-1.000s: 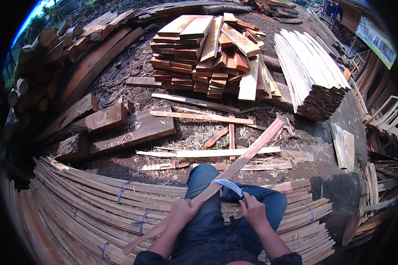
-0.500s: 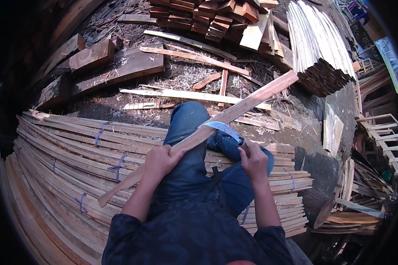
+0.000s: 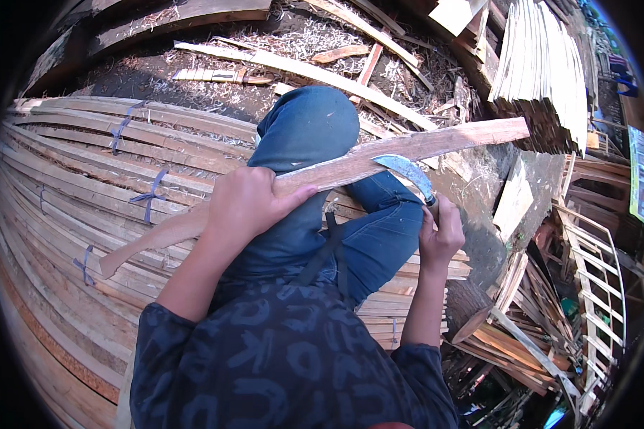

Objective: The person sits on a wooden floor and uses a curved knife to shave thin strips from a long piece of wood held between their legs. They repeatedly pull the knife along the wood to remove bark and smooth the surface, creating a pile of wood shavings.

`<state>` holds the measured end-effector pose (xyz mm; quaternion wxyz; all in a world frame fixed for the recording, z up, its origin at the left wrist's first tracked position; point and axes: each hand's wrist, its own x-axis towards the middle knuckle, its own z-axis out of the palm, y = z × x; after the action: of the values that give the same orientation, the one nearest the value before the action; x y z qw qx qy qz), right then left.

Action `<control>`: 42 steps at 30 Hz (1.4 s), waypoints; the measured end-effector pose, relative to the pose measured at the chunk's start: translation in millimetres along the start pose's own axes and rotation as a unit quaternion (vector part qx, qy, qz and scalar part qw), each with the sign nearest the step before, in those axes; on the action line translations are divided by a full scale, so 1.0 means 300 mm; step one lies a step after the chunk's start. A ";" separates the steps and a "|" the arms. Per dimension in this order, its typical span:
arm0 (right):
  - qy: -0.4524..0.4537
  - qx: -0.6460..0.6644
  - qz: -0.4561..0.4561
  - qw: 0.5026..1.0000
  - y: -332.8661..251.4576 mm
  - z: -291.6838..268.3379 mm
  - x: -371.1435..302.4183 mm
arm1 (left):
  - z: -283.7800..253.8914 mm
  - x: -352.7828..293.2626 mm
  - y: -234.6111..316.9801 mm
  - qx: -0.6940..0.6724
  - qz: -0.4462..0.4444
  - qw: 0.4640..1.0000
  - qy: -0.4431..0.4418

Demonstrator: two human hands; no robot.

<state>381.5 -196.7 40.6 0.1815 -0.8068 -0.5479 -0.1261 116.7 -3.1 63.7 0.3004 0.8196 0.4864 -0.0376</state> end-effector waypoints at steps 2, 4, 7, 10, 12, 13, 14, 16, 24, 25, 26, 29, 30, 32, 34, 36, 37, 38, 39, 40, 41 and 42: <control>0.010 -0.012 0.005 1.000 0.018 0.005 -0.016 | 0.003 0.012 0.003 0.000 0.001 1.000 -0.018; -0.008 -0.011 0.032 0.999 0.030 -0.008 -0.031 | -0.001 0.025 0.000 -0.002 -0.004 1.000 -0.031; 0.016 -0.029 0.184 0.982 0.097 -0.053 -0.003 | -0.001 0.037 -0.004 -0.009 -0.015 0.999 -0.042; 0.118 0.000 0.305 0.945 0.253 -0.094 -0.073 | 0.004 0.043 -0.021 -0.011 -0.015 0.999 -0.039; 0.111 0.022 0.347 0.931 0.283 -0.131 -0.101 | 0.005 0.046 -0.041 -0.011 -0.014 0.999 -0.037; 0.106 0.034 0.369 0.923 0.287 -0.143 -0.105 | 0.007 0.044 -0.047 -0.011 -0.016 0.999 -0.026; 0.057 0.054 0.391 0.917 0.281 -0.143 -0.114 | 0.007 0.042 -0.051 -0.010 -0.018 1.000 -0.016; 0.060 0.089 0.307 0.946 0.177 -0.111 -0.113 | 0.013 0.047 -0.032 -0.007 -0.006 1.000 -0.012; -0.093 0.145 0.052 0.984 -0.107 0.011 0.046 | 0.011 0.053 -0.036 -0.005 -0.019 1.000 -0.019; -0.105 0.133 0.043 0.985 -0.093 0.006 0.048 | 0.012 0.052 -0.037 -0.001 -0.016 1.000 -0.013; -0.118 0.120 0.034 0.985 -0.081 0.003 0.051 | 0.013 0.053 -0.039 0.004 -0.013 1.000 -0.007; -0.115 0.105 0.024 0.987 -0.064 -0.005 0.062 | 0.011 0.055 -0.032 0.002 -0.013 1.000 -0.006; -0.117 0.072 0.019 0.990 -0.052 -0.004 0.067 | 0.012 0.055 -0.029 -0.001 -0.015 1.000 -0.007; -0.107 0.032 -0.013 0.994 -0.011 -0.004 0.076 | 0.020 0.053 -0.025 -0.005 -0.005 1.000 -0.002; -0.091 0.003 -0.035 0.995 0.017 0.005 0.078 | 0.021 0.051 -0.021 -0.004 -0.001 1.000 -0.001; -0.083 -0.031 -0.039 0.995 0.037 0.000 0.066 | 0.020 0.052 -0.012 -0.002 0.002 1.000 -0.003; -0.079 -0.047 -0.041 0.995 0.053 -0.003 0.065 | 0.018 0.052 -0.016 0.000 0.002 1.000 0.001; -0.054 -0.091 0.004 0.994 0.101 -0.018 0.077 | 0.018 0.050 -0.021 0.002 0.001 1.000 0.005; -0.028 -0.130 0.048 0.990 0.161 -0.029 0.091 | 0.014 0.043 -0.023 0.006 -0.004 1.000 0.010; -0.056 -0.094 0.100 0.989 0.185 -0.056 0.072 | 0.015 0.045 -0.029 0.006 -0.007 1.000 0.010; -0.057 -0.096 0.128 0.986 0.201 -0.060 0.051 | 0.014 0.047 -0.037 0.006 -0.011 1.000 0.010; -0.058 -0.099 0.156 0.981 0.215 -0.060 0.032 | 0.018 0.051 -0.040 0.005 -0.012 1.000 0.010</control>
<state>444.8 -217.8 50.6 0.0863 -0.9022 -0.4098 -0.1027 116.1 10.2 48.4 0.2909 0.8153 0.4994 -0.0355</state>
